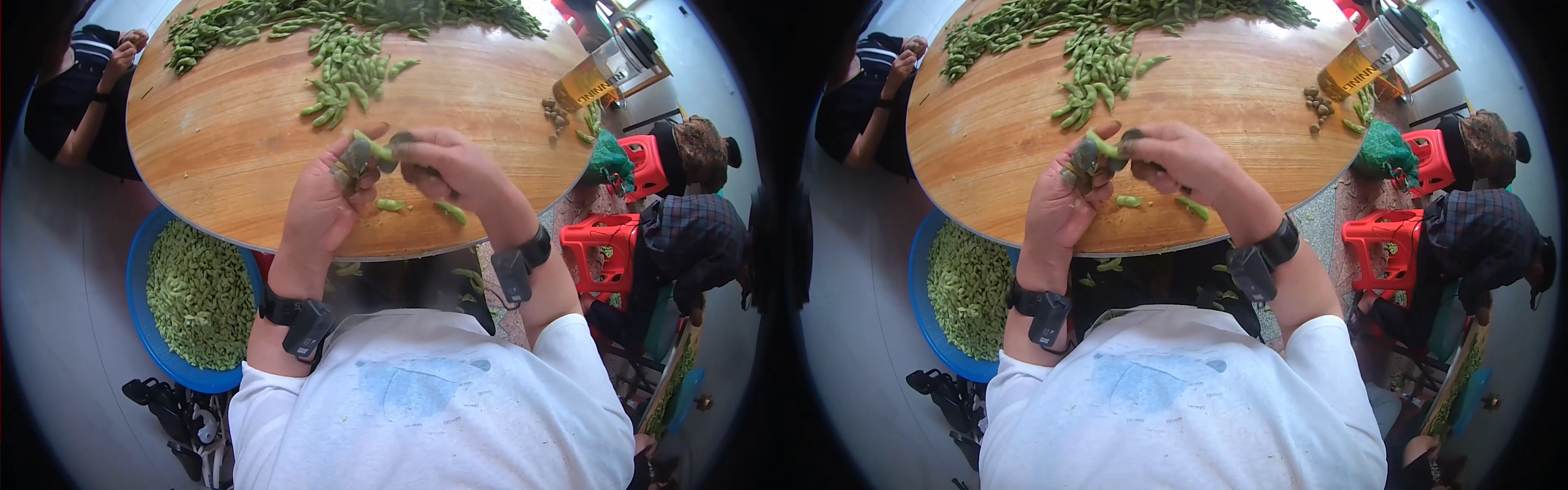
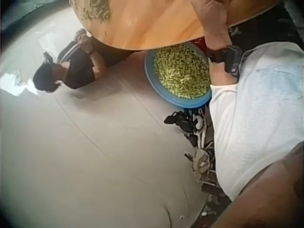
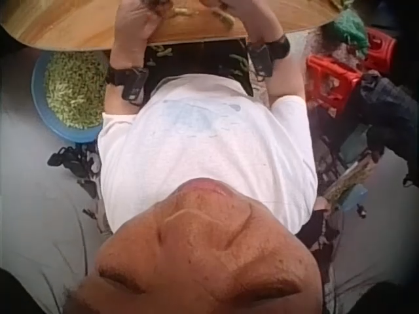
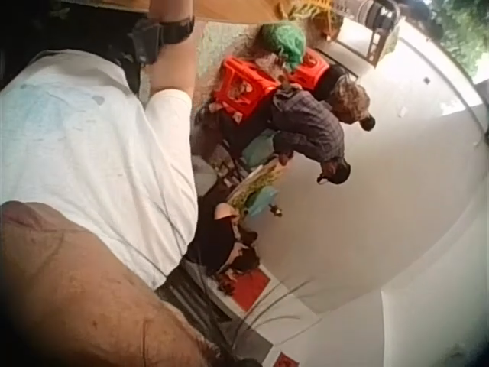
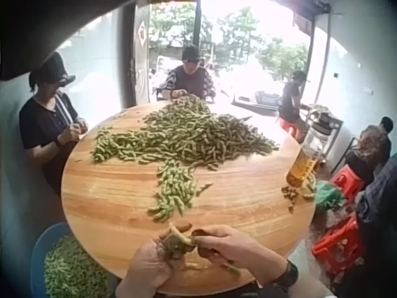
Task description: The person is peeling edamame beans from their pods by hand and placing them in a bin.
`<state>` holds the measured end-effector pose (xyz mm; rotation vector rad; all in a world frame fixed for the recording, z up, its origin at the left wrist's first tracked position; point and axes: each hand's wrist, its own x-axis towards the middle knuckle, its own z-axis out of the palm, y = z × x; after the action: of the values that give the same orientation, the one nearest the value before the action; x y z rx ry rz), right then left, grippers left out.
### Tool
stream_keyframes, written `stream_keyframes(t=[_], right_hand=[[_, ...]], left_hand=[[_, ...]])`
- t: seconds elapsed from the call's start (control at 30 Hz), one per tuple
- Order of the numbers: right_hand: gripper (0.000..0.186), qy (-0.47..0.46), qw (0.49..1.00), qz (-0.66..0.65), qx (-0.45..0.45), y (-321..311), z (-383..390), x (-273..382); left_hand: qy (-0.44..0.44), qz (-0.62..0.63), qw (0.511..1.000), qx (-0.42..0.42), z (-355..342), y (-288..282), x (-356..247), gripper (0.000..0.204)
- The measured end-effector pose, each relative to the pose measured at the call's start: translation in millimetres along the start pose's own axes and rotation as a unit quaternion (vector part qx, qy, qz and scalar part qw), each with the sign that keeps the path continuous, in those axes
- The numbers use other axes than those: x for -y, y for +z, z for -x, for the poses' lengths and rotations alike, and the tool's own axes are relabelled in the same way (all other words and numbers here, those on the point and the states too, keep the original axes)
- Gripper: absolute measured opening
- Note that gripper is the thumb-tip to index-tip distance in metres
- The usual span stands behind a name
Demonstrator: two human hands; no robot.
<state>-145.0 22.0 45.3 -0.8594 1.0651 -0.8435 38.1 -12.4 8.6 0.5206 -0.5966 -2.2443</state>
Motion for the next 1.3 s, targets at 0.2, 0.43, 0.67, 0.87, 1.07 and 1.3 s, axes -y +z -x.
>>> stream_keyframes(t=[0.2,0.43,0.67,0.87,1.07,1.3], right_hand=[[0.022,-0.115,0.99,0.072,0.029,6.5,14.2,-12.8],[0.019,-0.108,0.989,0.103,-0.025,5.1,20.5,-9.9],[0.008,-0.295,0.887,0.325,-0.145,15.4,11.7,-26.1],[0.015,-0.103,0.99,-0.066,0.076,9.9,13.5,-28.5],[0.018,-0.249,0.949,0.184,-0.056,6.5,-6.4,-30.1],[0.016,-0.225,0.912,0.287,-0.186,10.6,-2.0,-15.8]], left_hand=[[0.1,-0.024,0.995,0.004,-11.2,-6.3,12.9,0.023],[0.155,-0.221,0.959,-0.087,-15.2,16.2,17.0,0.008],[0.281,-0.423,0.85,-0.143,-8.7,10.3,26.4,0.011],[0.16,-0.069,0.979,0.104,-13.9,8.1,16.9,0.012],[0.193,-0.189,0.959,-0.088,-17.4,21.0,23.8,0.01],[0.182,-0.21,0.956,-0.089,-16.1,13.1,26.2,0.029]])
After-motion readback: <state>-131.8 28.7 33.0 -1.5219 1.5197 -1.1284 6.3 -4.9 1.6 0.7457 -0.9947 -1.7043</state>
